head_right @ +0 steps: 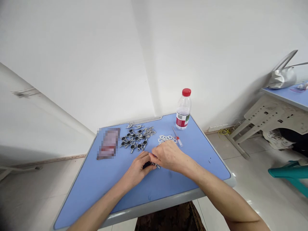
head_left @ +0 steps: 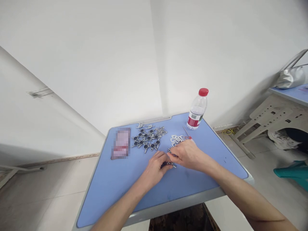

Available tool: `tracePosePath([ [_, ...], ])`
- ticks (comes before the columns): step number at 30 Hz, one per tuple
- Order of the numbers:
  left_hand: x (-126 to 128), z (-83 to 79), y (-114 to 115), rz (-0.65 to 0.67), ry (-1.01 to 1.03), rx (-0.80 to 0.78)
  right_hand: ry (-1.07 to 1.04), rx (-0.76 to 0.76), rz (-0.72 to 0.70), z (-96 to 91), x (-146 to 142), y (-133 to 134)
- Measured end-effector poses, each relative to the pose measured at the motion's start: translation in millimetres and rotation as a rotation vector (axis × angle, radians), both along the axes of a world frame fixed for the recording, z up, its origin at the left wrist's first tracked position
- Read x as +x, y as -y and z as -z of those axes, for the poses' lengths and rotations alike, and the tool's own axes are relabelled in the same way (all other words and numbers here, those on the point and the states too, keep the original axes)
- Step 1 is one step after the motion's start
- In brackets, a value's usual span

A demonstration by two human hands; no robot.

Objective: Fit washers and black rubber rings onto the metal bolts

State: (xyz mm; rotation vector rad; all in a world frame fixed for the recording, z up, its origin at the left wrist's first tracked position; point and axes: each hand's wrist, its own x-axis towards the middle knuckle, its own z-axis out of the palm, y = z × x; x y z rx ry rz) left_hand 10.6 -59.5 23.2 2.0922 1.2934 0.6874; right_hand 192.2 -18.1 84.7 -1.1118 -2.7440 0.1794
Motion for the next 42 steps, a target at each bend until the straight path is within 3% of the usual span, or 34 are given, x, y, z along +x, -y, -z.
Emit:
tracePosePath([
  [6, 0.3, -2.6, 0.6, 0.025, -0.003, -0.008, 0.089, 0.006, 0.068, -8.4, -5.0, 9.6],
  [13, 0.3, -0.9, -0.8, 0.038, 0.041, 0.013, 0.019, -0.049, -0.131, -3.7, 4.2, 6.2],
  [21, 0.8, -1.2, -1.1, 0.017, 0.018, -0.018, -0.017, -0.240, -0.193, -17.5, 28.2, 5.0],
  [42, 2.5, -0.6, 0.0, -0.002, 0.000, -0.016, -0.006, -0.055, 0.031, 2.2, -0.3, 12.1],
])
